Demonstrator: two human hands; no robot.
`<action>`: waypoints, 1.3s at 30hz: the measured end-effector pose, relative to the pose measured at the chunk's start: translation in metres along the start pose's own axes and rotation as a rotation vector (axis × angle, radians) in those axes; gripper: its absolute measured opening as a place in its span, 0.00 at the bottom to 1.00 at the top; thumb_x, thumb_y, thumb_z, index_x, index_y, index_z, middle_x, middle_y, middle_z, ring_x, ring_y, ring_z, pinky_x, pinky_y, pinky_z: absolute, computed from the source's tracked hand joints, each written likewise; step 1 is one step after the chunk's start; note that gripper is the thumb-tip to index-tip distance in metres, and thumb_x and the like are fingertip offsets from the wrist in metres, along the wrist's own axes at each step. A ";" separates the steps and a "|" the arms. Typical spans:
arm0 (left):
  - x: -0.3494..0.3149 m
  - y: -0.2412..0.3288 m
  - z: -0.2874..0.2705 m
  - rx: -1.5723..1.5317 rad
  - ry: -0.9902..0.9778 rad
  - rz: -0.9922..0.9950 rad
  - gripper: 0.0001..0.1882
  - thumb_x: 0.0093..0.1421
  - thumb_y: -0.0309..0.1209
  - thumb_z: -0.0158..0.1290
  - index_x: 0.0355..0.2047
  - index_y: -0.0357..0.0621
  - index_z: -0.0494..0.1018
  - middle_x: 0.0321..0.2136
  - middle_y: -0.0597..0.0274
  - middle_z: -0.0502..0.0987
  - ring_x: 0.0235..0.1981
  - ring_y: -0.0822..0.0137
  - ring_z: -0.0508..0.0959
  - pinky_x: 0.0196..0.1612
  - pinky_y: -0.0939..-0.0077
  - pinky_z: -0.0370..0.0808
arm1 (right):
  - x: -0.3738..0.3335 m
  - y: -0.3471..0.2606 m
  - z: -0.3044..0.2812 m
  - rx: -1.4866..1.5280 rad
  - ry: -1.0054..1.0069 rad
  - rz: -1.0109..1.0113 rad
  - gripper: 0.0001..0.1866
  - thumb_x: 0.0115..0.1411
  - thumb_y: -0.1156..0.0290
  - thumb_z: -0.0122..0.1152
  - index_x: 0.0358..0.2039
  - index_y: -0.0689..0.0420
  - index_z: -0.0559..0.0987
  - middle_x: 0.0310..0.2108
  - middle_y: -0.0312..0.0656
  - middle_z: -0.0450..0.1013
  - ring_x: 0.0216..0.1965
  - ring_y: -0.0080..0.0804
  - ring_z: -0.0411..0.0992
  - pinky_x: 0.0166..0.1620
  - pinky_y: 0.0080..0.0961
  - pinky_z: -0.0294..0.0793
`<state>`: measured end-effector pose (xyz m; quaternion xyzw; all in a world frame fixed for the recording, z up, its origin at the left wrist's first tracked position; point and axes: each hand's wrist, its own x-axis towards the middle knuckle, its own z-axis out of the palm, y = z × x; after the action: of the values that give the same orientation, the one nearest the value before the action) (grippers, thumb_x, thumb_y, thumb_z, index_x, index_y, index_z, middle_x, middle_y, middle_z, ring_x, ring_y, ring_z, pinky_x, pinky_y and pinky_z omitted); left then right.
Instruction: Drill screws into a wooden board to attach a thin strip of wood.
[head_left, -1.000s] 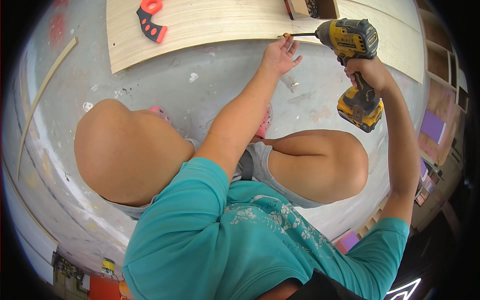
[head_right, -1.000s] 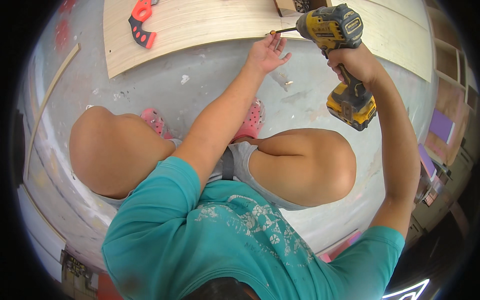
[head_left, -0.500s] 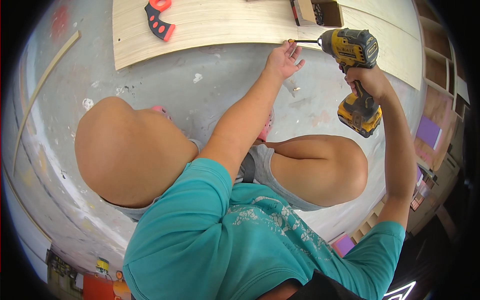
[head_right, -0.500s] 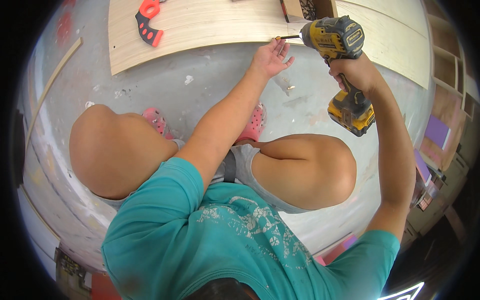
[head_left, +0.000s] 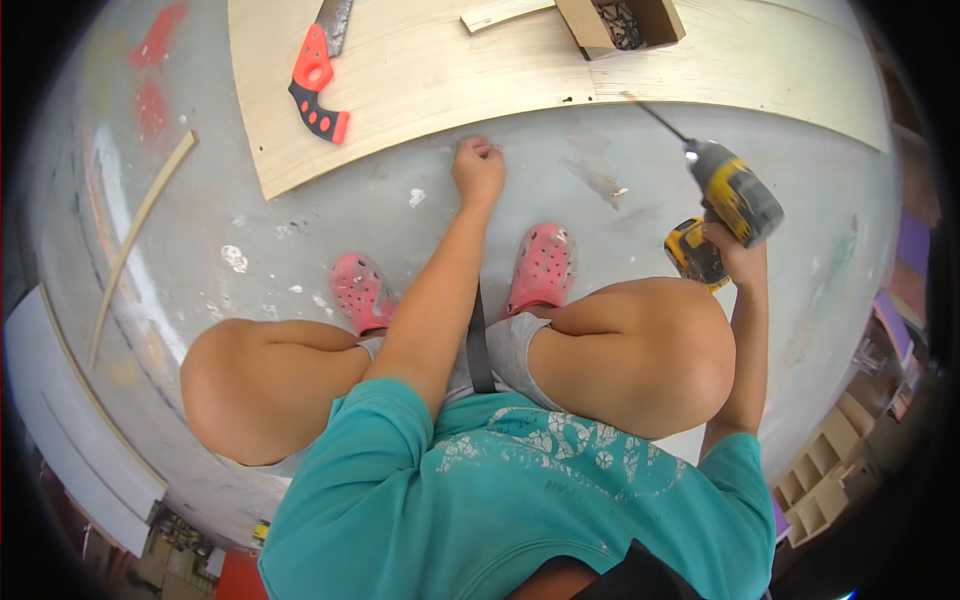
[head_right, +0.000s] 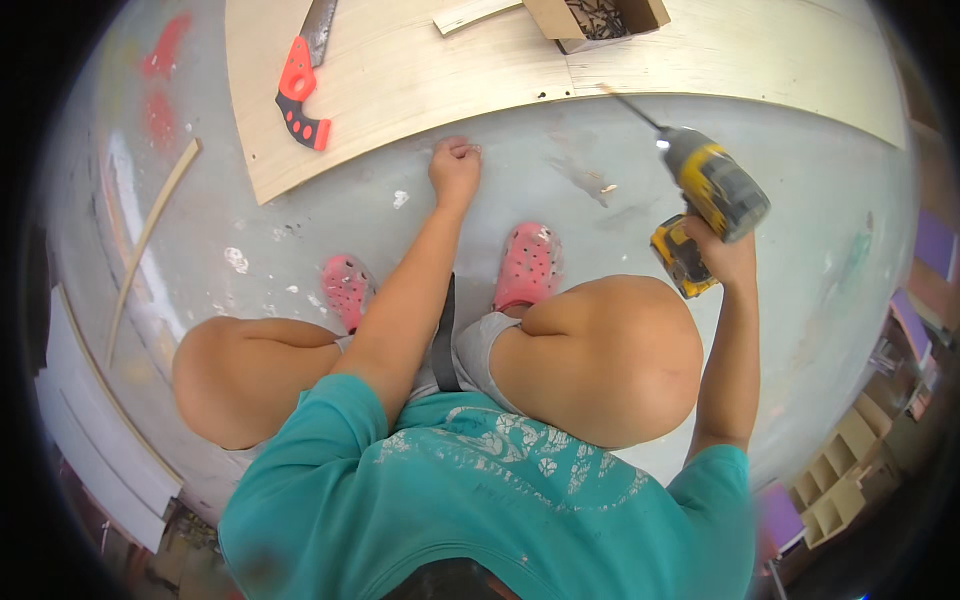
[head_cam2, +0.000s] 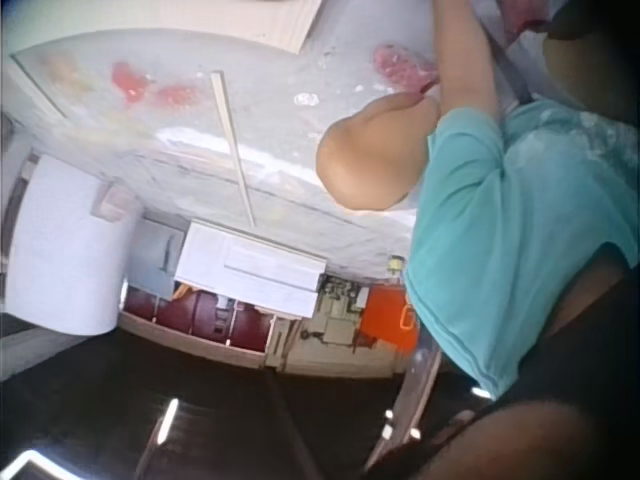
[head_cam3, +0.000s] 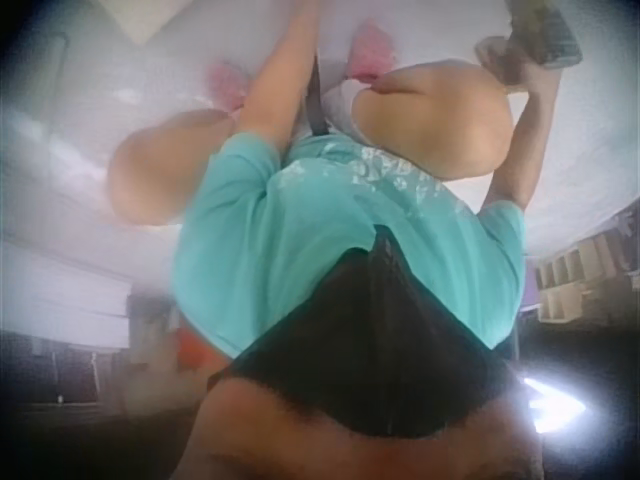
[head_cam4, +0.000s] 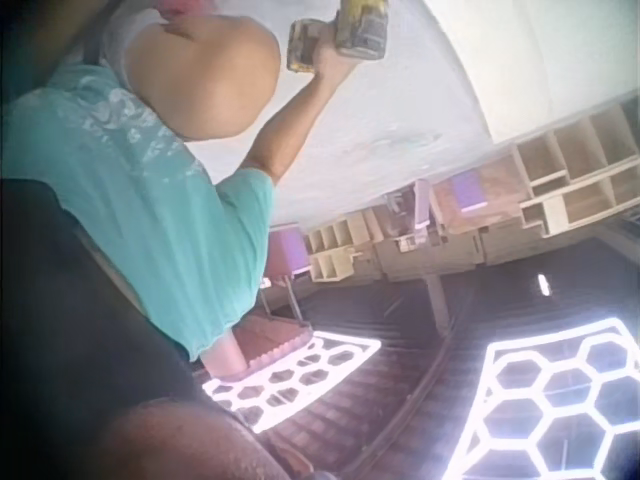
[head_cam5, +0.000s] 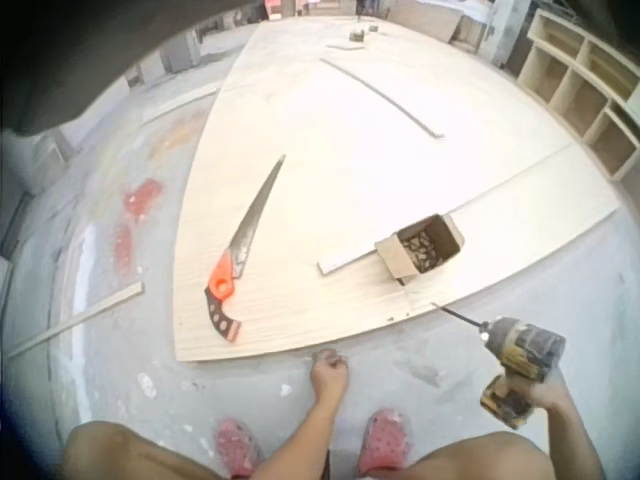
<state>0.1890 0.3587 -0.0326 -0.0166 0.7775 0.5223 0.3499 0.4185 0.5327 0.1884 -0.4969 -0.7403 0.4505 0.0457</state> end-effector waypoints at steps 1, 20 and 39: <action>-0.004 0.001 0.005 0.274 0.098 0.283 0.20 0.51 0.26 0.54 0.44 0.33 0.65 0.35 0.50 0.71 0.34 0.58 0.75 0.33 0.68 0.74 | -0.002 0.024 -0.009 0.079 0.166 -0.034 0.16 0.42 0.80 0.56 0.35 0.62 0.72 0.31 0.38 0.70 0.34 0.27 0.69 0.39 0.24 0.69; 0.012 0.008 0.081 0.872 0.267 0.483 0.23 0.55 0.38 0.52 0.43 0.35 0.61 0.36 0.42 0.69 0.35 0.45 0.72 0.35 0.56 0.70 | -0.009 0.237 -0.013 -0.143 0.426 0.388 0.24 0.46 0.66 0.66 0.41 0.65 0.72 0.31 0.39 0.72 0.33 0.27 0.71 0.38 0.23 0.71; 0.030 -0.014 -0.108 -0.930 0.436 -0.209 0.24 0.58 0.41 0.48 0.48 0.39 0.57 0.38 0.52 0.66 0.39 0.57 0.71 0.45 0.54 0.69 | 0.118 0.103 0.193 0.373 0.057 -0.357 0.16 0.52 0.79 0.57 0.44 0.64 0.73 0.38 0.41 0.72 0.38 0.26 0.72 0.41 0.21 0.74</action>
<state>0.1147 0.2740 -0.0384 -0.3561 0.5124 0.7590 0.1860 0.3307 0.5148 -0.0436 -0.3537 -0.7189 0.5499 0.2361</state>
